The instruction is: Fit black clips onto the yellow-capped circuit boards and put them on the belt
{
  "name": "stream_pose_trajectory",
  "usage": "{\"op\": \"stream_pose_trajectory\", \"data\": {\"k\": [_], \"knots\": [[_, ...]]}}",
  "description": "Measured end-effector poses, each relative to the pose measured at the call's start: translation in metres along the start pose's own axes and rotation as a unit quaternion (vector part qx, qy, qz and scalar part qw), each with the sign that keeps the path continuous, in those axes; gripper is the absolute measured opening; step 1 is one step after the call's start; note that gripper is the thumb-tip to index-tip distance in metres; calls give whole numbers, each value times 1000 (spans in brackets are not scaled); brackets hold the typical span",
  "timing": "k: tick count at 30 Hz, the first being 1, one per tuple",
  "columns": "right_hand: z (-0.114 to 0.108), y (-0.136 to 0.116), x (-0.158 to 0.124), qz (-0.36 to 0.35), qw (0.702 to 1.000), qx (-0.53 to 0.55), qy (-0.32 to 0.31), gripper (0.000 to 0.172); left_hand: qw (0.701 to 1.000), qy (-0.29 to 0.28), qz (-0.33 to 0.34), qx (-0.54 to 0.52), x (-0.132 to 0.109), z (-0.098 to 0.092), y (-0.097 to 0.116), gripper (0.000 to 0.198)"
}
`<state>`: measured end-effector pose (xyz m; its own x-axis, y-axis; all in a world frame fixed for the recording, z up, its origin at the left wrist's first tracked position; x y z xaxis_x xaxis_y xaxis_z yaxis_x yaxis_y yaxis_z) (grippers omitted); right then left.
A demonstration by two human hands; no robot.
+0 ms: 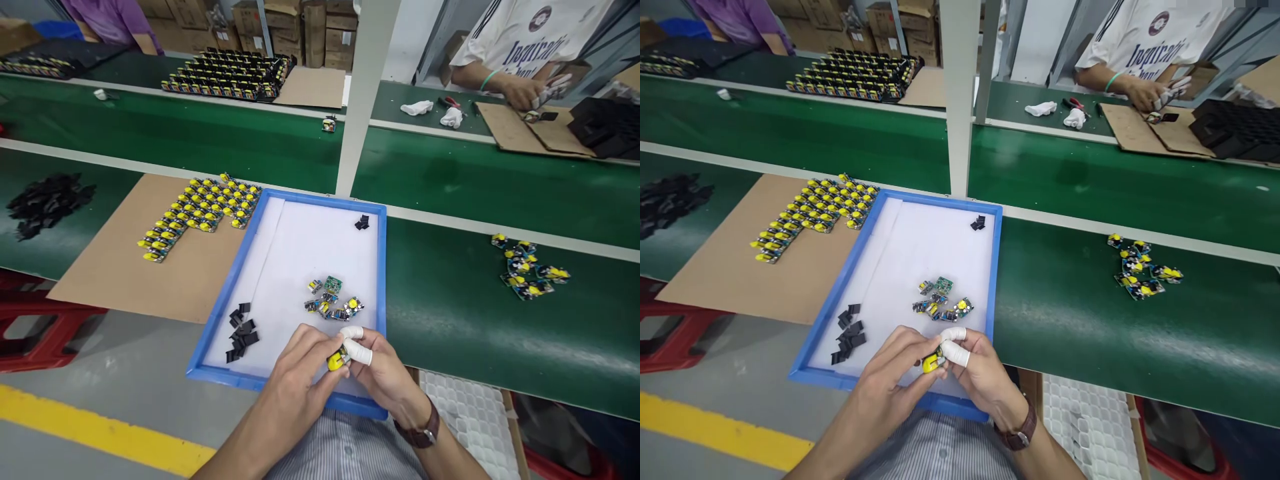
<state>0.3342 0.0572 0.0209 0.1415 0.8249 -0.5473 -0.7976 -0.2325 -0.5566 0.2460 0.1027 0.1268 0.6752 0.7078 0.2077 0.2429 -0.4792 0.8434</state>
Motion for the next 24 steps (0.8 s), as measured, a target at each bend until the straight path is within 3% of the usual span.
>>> {"op": "stream_pose_trajectory", "data": {"k": [3,9,13,18,24], "knots": [[2,6,0,13,1000,14,7,25,1000,-5,1,11,1,1,2,47],[-18,-4,0,-96,990,-63,76,20,1000,25,11,10,3,-2,1,43],[-17,-16,-3,-134,979,-146,45,14,999,41,14,-16,4,-3,-1,44],[-7,-38,-6,-184,951,-249,28,20,998,57,14,-32,4,-3,-5,45],[-14,-26,1,-146,971,-189,-12,13,996,63,3,-65,6,-4,-6,44]]}}
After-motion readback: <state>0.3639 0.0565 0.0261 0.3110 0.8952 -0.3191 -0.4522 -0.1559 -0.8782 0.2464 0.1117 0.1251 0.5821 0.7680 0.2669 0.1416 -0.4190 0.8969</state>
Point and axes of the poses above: each hand's wrist, its own x-axis towards the middle knuckle, its own z-axis out of the palm, y = z × x, the point moved 9 cm from there along x, towards the middle knuckle, and after that the axes turned 10 degrees about y, right-handed, at the moved point
